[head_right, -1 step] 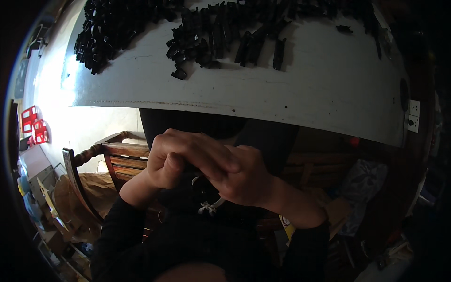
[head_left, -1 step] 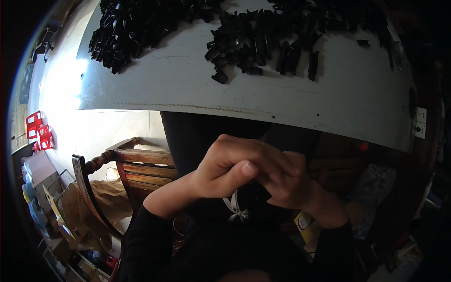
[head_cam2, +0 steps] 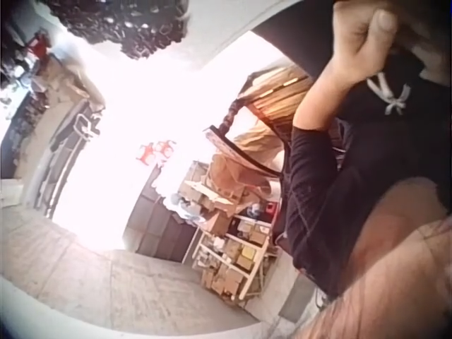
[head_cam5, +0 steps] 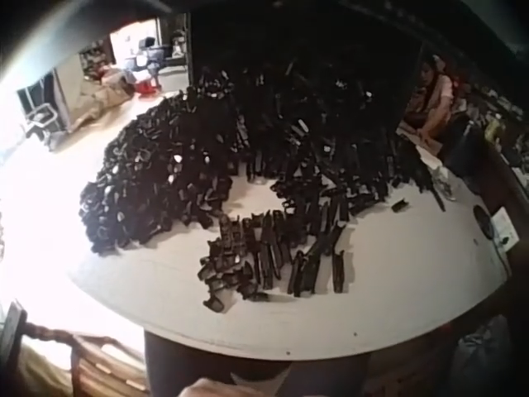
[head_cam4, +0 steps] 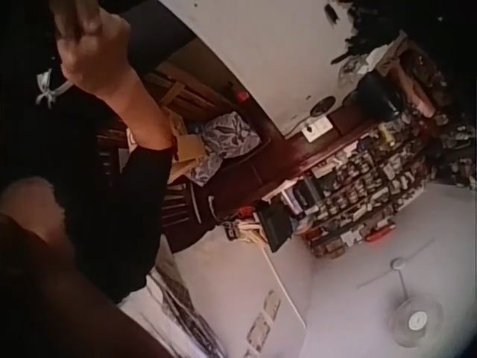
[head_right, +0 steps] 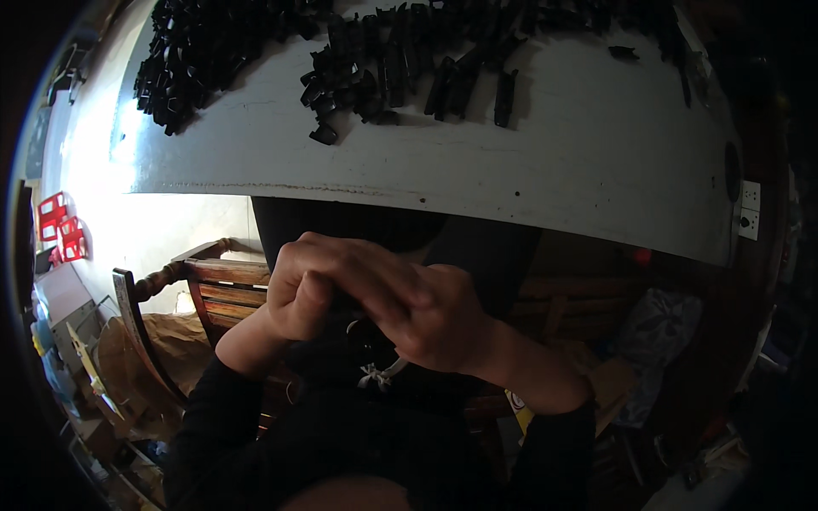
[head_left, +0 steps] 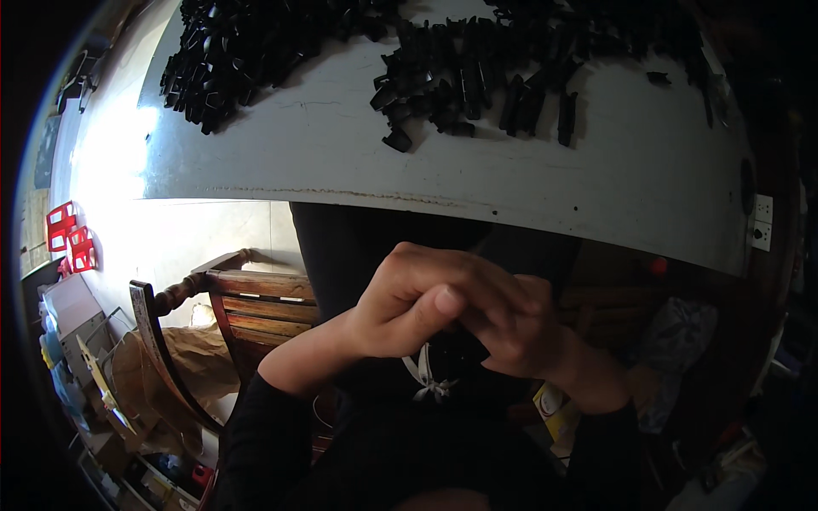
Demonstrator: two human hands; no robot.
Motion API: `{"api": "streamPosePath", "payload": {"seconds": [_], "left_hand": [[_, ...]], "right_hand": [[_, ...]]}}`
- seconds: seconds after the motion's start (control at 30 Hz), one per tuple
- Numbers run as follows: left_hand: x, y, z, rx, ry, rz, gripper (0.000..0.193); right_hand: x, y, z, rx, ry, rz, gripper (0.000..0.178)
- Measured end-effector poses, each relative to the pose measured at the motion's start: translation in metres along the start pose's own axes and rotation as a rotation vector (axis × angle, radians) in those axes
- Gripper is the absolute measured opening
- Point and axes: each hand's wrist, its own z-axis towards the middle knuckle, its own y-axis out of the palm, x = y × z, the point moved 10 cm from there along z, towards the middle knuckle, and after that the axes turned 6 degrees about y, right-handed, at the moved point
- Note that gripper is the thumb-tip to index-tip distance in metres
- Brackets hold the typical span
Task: The person is assembling small black plastic components on a table.
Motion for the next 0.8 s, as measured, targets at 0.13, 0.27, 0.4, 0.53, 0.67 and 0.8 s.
{"api": "streamPosePath", "payload": {"seconds": [0.13,0.27,0.4,0.53,0.67,0.8], "left_hand": [[0.005,0.01,0.004,-0.061,0.08,0.004,0.04],[0.016,-0.01,0.007,0.07,0.223,0.493,0.034],[0.029,-0.068,-0.001,0.424,0.054,1.35,0.012],[0.014,-0.081,0.006,0.295,-0.039,1.638,0.019],[0.006,-0.084,0.004,0.239,-0.133,1.669,0.018],[0.017,-0.078,-0.003,0.31,-0.043,1.166,0.016]], "right_hand": [[0.0,0.008,-0.002,0.007,0.058,0.111,0.018],[0.003,-0.002,0.008,0.009,-0.031,-0.116,0.013],[0.092,-0.071,0.023,0.143,0.274,-0.446,0.034],[0.153,-0.093,0.037,0.111,0.329,-0.623,0.047],[0.15,-0.084,0.036,0.04,0.312,-0.668,0.042],[0.106,-0.077,0.023,0.131,0.296,-0.564,0.037]]}}
